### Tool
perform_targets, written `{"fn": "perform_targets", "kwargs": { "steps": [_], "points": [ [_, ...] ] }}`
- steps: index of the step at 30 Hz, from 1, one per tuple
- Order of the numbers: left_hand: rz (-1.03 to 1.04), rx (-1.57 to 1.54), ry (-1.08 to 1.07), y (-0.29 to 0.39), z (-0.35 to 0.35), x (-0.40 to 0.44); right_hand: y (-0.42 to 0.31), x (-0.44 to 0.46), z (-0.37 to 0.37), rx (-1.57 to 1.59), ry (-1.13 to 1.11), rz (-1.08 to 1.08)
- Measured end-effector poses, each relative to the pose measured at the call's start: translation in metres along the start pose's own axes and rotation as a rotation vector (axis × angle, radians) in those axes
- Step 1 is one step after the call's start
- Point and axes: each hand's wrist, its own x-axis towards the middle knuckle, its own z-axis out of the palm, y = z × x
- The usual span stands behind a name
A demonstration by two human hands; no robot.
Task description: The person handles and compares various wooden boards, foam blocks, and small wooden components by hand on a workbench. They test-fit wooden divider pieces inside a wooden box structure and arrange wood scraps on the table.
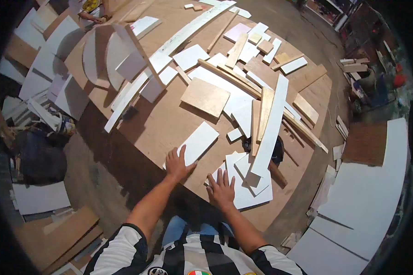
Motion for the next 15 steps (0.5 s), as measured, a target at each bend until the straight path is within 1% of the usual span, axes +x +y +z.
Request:
{"fn": "perform_targets", "kwargs": {
  "steps": [3,5,6,7,10,11,13,14,15],
  "points": [
    [-0.117,-0.184,-0.037,0.038,0.010,-0.015,0.018,0.000,-0.001,0.024,0.002,0.018],
    [-0.179,-0.285,-0.127,0.079,0.002,-0.025,0.035,-0.003,0.001,0.015,-0.022,0.050],
    [-0.158,-0.333,-0.074,0.079,0.010,-0.027,0.038,-0.002,0.001,0.019,-0.048,0.060],
    [-0.179,-0.358,-0.097,0.094,0.005,-0.031,0.038,-0.002,-0.011,0.005,-0.049,0.071],
    [-0.212,-0.441,-0.105,0.130,0.009,-0.031,0.053,-0.012,0.001,0.031,-0.026,0.122],
    [-0.278,-0.460,-0.147,0.151,0.010,-0.026,0.050,-0.013,-0.019,0.092,-0.067,0.208],
    [-0.305,-0.526,-0.150,0.160,0.008,-0.021,0.053,-0.014,-0.021,0.156,0.030,0.231],
    [-0.310,-0.526,-0.143,0.166,0.007,-0.016,0.057,-0.009,-0.021,0.155,0.031,0.223],
    [-0.343,-0.498,-0.176,0.177,-0.002,-0.012,0.062,-0.007,-0.021,0.535,0.122,0.362]
  ]
}}
